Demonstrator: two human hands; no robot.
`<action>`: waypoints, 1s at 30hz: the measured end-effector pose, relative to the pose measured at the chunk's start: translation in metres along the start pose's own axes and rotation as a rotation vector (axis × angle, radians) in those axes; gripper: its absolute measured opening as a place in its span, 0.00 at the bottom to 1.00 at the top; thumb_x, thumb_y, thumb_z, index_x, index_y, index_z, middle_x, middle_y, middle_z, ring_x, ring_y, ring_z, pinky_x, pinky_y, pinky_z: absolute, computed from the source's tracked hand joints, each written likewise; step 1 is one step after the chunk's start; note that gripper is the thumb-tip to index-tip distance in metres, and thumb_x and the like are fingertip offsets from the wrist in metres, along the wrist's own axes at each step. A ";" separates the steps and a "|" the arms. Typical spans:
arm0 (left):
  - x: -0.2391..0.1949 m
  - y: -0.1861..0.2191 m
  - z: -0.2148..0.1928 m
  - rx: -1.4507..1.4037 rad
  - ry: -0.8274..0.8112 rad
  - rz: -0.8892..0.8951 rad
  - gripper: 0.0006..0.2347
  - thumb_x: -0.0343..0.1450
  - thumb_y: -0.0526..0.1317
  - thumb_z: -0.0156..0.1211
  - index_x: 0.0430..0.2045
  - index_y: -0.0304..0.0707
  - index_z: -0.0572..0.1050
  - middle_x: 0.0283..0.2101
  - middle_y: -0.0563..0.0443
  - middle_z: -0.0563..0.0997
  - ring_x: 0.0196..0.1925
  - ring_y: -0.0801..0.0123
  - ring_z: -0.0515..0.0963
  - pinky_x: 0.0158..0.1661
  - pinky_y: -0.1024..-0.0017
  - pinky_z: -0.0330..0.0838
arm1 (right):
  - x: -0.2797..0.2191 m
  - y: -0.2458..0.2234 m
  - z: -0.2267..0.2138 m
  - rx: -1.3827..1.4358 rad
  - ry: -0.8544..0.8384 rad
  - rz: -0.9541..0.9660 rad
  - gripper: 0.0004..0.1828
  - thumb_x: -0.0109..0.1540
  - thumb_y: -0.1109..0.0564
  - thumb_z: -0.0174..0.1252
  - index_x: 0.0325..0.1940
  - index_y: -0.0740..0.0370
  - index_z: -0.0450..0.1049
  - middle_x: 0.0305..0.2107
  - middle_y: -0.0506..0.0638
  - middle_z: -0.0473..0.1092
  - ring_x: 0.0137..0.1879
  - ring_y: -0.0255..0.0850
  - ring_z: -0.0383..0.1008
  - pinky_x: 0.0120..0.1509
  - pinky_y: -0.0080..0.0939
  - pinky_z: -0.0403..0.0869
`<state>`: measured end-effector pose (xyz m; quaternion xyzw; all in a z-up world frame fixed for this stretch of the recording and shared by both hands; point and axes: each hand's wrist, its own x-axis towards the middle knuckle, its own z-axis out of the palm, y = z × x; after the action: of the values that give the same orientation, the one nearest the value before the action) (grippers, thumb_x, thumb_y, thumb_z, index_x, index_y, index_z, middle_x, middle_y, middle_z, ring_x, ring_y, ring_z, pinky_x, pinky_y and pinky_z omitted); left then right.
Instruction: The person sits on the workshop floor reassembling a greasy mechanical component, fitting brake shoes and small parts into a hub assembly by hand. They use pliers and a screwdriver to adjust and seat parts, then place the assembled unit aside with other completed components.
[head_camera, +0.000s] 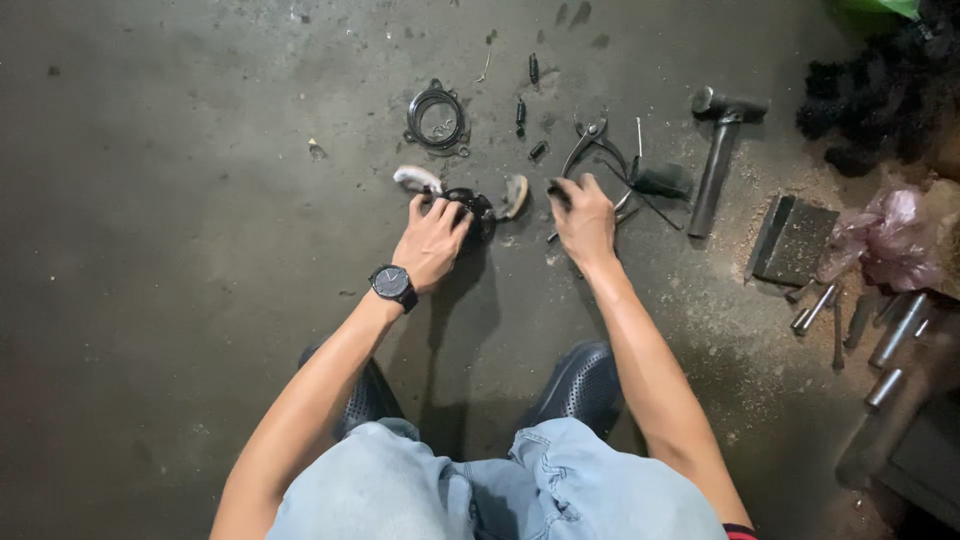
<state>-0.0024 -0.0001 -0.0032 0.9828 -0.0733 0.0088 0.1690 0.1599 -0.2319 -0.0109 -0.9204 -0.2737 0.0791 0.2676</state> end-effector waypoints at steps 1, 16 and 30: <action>-0.002 0.000 0.001 -0.006 0.022 -0.014 0.19 0.65 0.34 0.59 0.52 0.35 0.76 0.49 0.44 0.74 0.56 0.56 0.72 0.60 0.47 0.59 | 0.001 -0.002 0.002 -0.048 -0.028 -0.023 0.14 0.61 0.62 0.66 0.50 0.66 0.80 0.35 0.63 0.73 0.38 0.54 0.77 0.42 0.49 0.76; -0.011 0.006 0.029 -0.190 0.152 -0.126 0.14 0.70 0.33 0.58 0.50 0.27 0.75 0.47 0.37 0.74 0.55 0.47 0.72 0.54 0.56 0.66 | 0.014 -0.066 0.025 0.207 -0.179 -0.174 0.10 0.58 0.62 0.64 0.44 0.65 0.80 0.34 0.60 0.74 0.39 0.53 0.78 0.44 0.49 0.77; -0.012 0.010 0.037 -0.294 0.152 -0.119 0.17 0.65 0.29 0.58 0.49 0.23 0.74 0.48 0.34 0.73 0.55 0.45 0.71 0.55 0.57 0.67 | 0.006 -0.075 0.032 0.081 -0.244 -0.290 0.10 0.60 0.61 0.62 0.44 0.65 0.80 0.33 0.62 0.72 0.42 0.61 0.75 0.47 0.55 0.74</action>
<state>-0.0163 -0.0197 -0.0352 0.9467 -0.0025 0.0623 0.3160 0.1212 -0.1609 0.0023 -0.8434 -0.4306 0.1615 0.2777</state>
